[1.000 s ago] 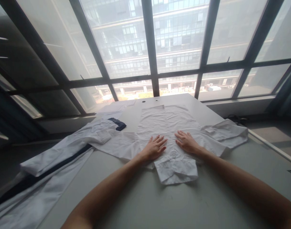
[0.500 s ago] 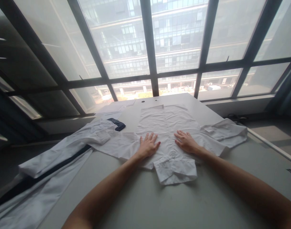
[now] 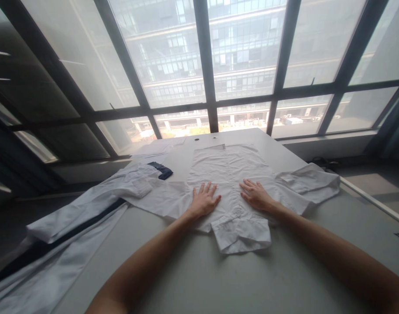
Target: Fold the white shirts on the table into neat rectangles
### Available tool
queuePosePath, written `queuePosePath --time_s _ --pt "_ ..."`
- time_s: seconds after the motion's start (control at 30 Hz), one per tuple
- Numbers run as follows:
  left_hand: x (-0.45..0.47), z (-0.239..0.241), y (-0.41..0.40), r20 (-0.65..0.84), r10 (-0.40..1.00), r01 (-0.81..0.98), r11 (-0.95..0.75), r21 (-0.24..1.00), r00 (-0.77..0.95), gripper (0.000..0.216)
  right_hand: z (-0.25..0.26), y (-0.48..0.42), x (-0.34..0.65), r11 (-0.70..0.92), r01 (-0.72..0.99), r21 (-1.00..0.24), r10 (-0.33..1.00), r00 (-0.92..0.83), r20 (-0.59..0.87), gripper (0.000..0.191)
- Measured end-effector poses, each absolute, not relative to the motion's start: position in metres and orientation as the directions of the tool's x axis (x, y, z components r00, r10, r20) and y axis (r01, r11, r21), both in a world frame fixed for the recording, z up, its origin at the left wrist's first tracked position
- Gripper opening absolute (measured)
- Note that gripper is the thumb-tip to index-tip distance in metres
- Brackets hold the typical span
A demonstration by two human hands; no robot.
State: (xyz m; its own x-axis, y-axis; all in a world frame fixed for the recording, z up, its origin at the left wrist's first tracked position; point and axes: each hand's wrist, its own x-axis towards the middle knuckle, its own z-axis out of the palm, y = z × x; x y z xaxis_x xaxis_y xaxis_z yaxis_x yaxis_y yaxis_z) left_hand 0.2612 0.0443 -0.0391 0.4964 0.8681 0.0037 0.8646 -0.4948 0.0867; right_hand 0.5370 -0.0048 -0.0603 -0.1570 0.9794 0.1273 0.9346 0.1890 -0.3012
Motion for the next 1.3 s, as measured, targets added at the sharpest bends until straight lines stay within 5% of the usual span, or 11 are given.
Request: queuePosePath --time_s 1.3 --pt "0.2628 -0.0374 0.0432 0.015 0.877 0.87 -0.479 0.121 0.481 0.067 -0.057 -0.0053 0.5359 0.181 0.937 -0.298 0.981 -0.15 0.123 0.057"
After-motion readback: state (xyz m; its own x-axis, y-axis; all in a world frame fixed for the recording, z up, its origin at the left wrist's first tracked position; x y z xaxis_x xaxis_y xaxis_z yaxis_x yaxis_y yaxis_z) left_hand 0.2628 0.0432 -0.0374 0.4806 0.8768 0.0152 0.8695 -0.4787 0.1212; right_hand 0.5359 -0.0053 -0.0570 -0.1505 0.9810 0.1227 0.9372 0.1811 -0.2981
